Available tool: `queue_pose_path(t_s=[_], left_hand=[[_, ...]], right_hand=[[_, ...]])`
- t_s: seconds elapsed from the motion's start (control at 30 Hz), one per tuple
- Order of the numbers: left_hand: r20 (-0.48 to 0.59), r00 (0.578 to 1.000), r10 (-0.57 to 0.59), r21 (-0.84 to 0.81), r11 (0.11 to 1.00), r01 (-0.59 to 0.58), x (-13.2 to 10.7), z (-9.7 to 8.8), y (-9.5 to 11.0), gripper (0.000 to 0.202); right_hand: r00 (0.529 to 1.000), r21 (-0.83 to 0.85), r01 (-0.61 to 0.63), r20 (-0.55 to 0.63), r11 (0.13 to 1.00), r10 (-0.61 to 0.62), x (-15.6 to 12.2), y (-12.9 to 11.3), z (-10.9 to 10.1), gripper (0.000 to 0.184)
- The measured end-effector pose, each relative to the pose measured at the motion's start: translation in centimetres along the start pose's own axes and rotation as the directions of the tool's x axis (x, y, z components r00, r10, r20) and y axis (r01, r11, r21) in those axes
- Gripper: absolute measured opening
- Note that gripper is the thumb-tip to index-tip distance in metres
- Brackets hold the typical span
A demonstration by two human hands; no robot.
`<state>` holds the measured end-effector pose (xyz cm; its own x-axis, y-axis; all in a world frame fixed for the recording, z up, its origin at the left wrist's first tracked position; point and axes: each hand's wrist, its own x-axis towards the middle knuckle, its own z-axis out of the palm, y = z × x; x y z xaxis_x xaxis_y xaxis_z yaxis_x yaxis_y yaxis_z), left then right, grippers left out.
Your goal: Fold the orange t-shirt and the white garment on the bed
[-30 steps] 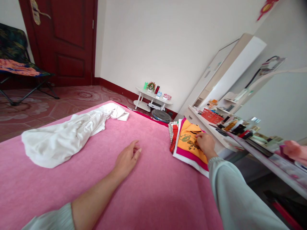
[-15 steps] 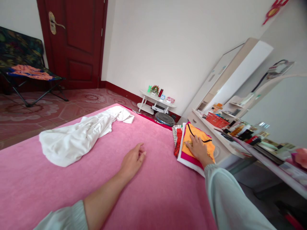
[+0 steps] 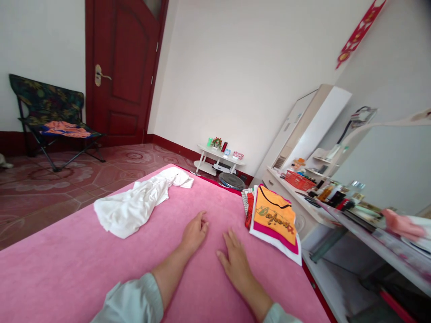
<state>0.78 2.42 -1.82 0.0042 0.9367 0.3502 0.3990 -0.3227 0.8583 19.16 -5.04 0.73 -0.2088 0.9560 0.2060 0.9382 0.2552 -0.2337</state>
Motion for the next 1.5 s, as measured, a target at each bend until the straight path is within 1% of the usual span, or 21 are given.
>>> queue_pose_path(t_s=[0.07, 0.13, 0.23, 0.3, 0.47, 0.53, 0.6, 0.67, 0.7, 0.77, 0.87, 0.9, 0.93, 0.97, 1.03, 1.1, 1.2, 1.33, 1.4, 1.43, 1.5], left_hand=[[-0.015, 1.000, 0.016, -0.017, 1.000, -0.017, 0.0, 0.2, -0.3, 0.043], [-0.019, 1.000, 0.025, -0.022, 0.999, -0.025, 0.0, 0.4, -0.5, 0.043], [-0.002, 0.999, 0.037, -0.018, 0.999, -0.037, -0.6, 0.2, -0.3, 0.046], [0.017, 0.999, 0.050, -0.015, 0.999, -0.050, -1.2, -0.2, 0.0, 0.047], [0.114, 0.990, 0.081, -0.015, 0.997, -0.079, -2.9, -2.1, 0.6, 0.046], [0.161, 0.983, 0.084, -0.007, 0.996, -0.083, -3.2, -3.0, 0.7, 0.041], [0.192, 0.978, 0.079, 0.020, 0.996, -0.085, -3.5, -4.1, 0.7, 0.033], [0.190, 0.979, 0.072, 0.073, 0.993, -0.088, -3.7, -5.9, 0.6, 0.027], [0.171, 0.983, 0.072, 0.110, 0.990, -0.091, -3.7, -7.0, 0.6, 0.025], [0.101, 0.992, 0.079, 0.194, 0.976, -0.097, -3.8, -9.8, 0.4, 0.028], [-0.050, 0.994, 0.096, 0.338, 0.938, -0.073, -3.8, -14.9, -0.3, 0.042], [-0.101, 0.990, 0.096, 0.412, 0.910, -0.046, -3.8, -16.5, -0.7, 0.049], [-0.137, 0.987, 0.089, 0.536, 0.844, -0.002, -3.8, -18.0, -1.1, 0.056], [-0.145, 0.987, 0.065, 0.639, 0.768, 0.044, -3.7, -19.4, -1.5, 0.061], [-0.102, 0.995, -0.001, 0.765, 0.639, 0.079, -3.7, -21.4, -2.2, 0.063], [-0.044, 0.998, -0.046, 0.799, 0.597, 0.063, -3.8, -22.6, -2.6, 0.056], [-0.006, 0.999, -0.053, 0.801, 0.598, 0.037, -4.0, -23.1, -2.2, 0.043], [-0.004, 0.997, -0.077, 0.771, 0.635, 0.052, -3.1, -22.4, -0.3, 0.027], [-0.017, 0.996, -0.089, 0.731, 0.679, 0.073, -1.9, -21.3, 1.5, 0.022], [-0.023, 0.996, -0.090, 0.706, 0.704, 0.080, -1.3, -20.5, 2.7, 0.023], [-0.009, 0.997, -0.072, 0.630, 0.774, 0.062, -0.3, -18.4, 5.5, 0.033]], right_hand=[[0.994, 0.012, -0.075, 0.084, 0.997, 0.074, -1.0, -2.3, 0.4, 0.059], [0.983, -0.001, -0.125, 0.136, 0.992, 0.124, -1.4, -3.9, 0.2, 0.057], [0.979, -0.030, -0.145, 0.140, 0.989, 0.148, -1.3, -5.2, 0.0, 0.055], [0.983, -0.038, -0.150, 0.099, 0.988, 0.153, -1.4, -5.6, 0.2, 0.054], [0.989, 0.002, -0.117, -0.091, 0.993, 0.117, -2.0, -5.5, 1.4, 0.048], [0.985, 0.056, -0.081, -0.150, 0.995, 0.089, -2.2, -5.0, 1.6, 0.045], [0.979, 0.159, -0.024, -0.196, 0.987, 0.055, -2.1, -4.4, 1.7, 0.042], [0.969, 0.302, 0.038, -0.242, 0.953, 0.038, -2.0, -3.5, 1.8, 0.039], [0.963, 0.374, 0.059, -0.265, 0.926, 0.046, -1.9, -3.1, 2.0, 0.036], [0.949, 0.489, 0.084, -0.304, 0.868, 0.079, -1.6, -2.4, 2.4, 0.032], [0.935, 0.559, 0.102, -0.337, 0.823, 0.112, -1.3, -1.9, 3.0, 0.028], [0.933, 0.563, 0.106, -0.341, 0.820, 0.113, -1.3, -1.8, 3.1, 0.028], [0.933, 0.562, 0.106, -0.342, 0.820, 0.113, -1.2, -1.8, 3.2, 0.029], [0.933, 0.557, 0.103, -0.341, 0.824, 0.114, -1.2, -1.8, 3.2, 0.029], [0.933, 0.542, 0.090, -0.339, 0.835, 0.119, -1.2, -2.0, 3.1, 0.028], [0.932, 0.518, 0.076, -0.340, 0.852, 0.124, -1.2, -2.1, 3.0, 0.028], [0.934, 0.481, 0.063, -0.338, 0.874, 0.119, -1.3, -2.3, 2.8, 0.028], [0.937, 0.481, 0.067, -0.330, 0.874, 0.110, -1.4, -2.6, 2.6, 0.027], [0.931, 0.535, 0.074, -0.341, 0.841, 0.135, -1.4, -2.9, 2.3, 0.026], [0.919, 0.579, 0.077, -0.358, 0.812, 0.168, -1.4, -3.0, 2.1, 0.027], [0.879, 0.695, 0.083, -0.388, 0.714, 0.276, -1.4, -3.0, 1.7, 0.037]])
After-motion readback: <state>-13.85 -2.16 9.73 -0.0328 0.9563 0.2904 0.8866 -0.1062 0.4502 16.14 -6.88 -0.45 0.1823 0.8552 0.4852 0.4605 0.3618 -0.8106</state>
